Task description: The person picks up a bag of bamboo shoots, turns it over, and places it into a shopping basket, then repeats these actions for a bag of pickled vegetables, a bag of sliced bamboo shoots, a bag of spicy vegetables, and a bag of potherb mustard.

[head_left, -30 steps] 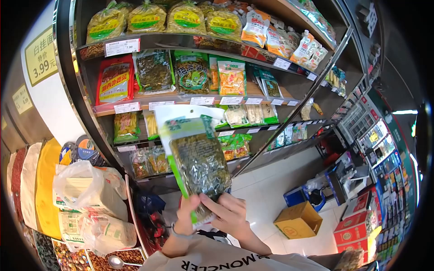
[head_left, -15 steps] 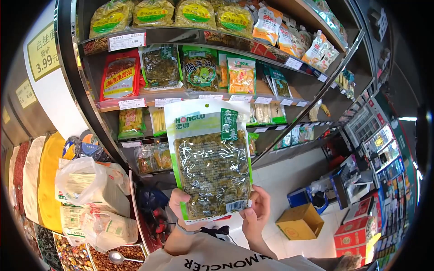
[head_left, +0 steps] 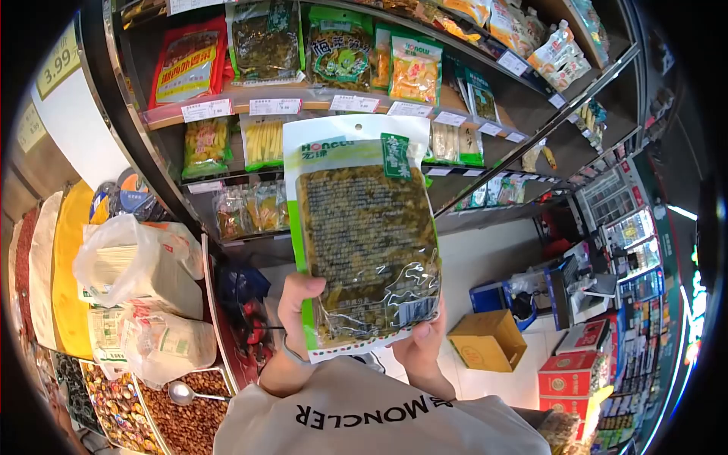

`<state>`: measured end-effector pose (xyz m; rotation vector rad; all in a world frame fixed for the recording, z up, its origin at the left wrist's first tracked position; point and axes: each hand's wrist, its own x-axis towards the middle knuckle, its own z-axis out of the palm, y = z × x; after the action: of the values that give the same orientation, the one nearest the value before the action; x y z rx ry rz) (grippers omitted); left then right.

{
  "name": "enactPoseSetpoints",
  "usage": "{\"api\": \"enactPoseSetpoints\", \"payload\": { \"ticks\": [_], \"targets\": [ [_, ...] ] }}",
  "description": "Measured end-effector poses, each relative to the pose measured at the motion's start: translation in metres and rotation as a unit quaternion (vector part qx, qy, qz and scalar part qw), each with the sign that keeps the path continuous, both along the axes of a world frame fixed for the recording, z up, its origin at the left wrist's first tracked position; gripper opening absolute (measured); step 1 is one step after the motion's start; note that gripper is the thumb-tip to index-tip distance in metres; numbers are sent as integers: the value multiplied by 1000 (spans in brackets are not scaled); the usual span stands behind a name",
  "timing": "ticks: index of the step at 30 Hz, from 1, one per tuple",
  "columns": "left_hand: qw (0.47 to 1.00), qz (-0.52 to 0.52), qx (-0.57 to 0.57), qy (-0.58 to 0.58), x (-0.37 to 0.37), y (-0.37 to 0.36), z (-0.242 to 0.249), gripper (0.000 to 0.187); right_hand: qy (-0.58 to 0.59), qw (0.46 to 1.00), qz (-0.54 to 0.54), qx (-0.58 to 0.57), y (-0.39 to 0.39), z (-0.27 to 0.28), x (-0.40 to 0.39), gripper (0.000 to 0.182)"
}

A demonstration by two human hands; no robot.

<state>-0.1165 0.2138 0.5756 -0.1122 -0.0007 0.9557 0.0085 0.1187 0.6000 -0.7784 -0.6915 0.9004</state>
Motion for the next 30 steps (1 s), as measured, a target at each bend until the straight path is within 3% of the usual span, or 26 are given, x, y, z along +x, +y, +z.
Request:
{"api": "enactPoseSetpoints", "payload": {
  "ticks": [2, 4, 8, 11, 12, 13, 14, 15, 16, 17, 19, 20, 21, 24, 26, 28, 29, 30],
  "targets": [
    [998, -10, -22, 50, 1, 6, 6, 43, -5, 1000, -29, 11, 3, -1, -3, 77],
    [992, -98, 75, -10, -1, 8, 16, 37, 22, 998, -53, 15, 3, -2, -6, 87],
    [992, -91, 85, 1, 1, 3, 18, 37, 77, 991, -109, -20, 10, 5, -20, 83],
    [915, -15, 265, 304, 7, 9, 31, 68, 62, 989, -130, 13, 15, 1, -18, 74],
    [875, 53, 316, 363, 11, 8, 41, 92, 24, 982, -174, 75, 16, 7, -24, 71],
    [874, 57, 321, 361, 16, 11, 47, 92, 24, 981, -172, 81, 13, 3, -23, 71],
    [850, 137, 392, 324, 20, 16, 54, 98, -185, 956, -226, -25, 11, 2, -24, 60],
    [815, 215, 457, 284, 22, 21, 59, 105, -382, 875, -268, -129, 11, 0, -23, 49],
    [818, 159, 502, 231, 18, 25, 47, 112, -490, 795, -324, 150, 26, -1, -12, 33],
    [904, 87, 389, 151, 8, 3, 49, 118, -598, 746, -257, 142, 23, 26, -13, 26],
    [957, 15, 240, 164, -3, -3, 21, 113, -686, 690, -184, 143, 28, 30, -13, 26],
    [963, 35, 224, 146, -4, 2, 21, 88, -684, 689, -189, 148, 29, 33, -12, 26],
    [976, 42, 151, 148, -2, 4, 24, 50, -717, 667, -148, 138, 30, 39, -10, 26],
    [986, 65, 74, 133, 5, 7, 23, 45, -758, 636, -69, 126, 21, 66, -8, 27],
    [991, 37, 87, 98, 0, 9, 13, 58, -759, 636, -11, 137, 8, 69, -1, 30],
    [992, 2, 93, 88, -4, 11, 3, 76, -739, 655, -32, 157, -10, 75, 7, 27],
    [998, 11, 52, 16, -5, 10, 9, 61, -716, 676, -51, 166, -18, 75, 7, 25],
    [989, 76, 68, 104, -1, 13, -52, 60, -719, 672, -48, 169, -21, 60, 9, 25]
  ]
}}
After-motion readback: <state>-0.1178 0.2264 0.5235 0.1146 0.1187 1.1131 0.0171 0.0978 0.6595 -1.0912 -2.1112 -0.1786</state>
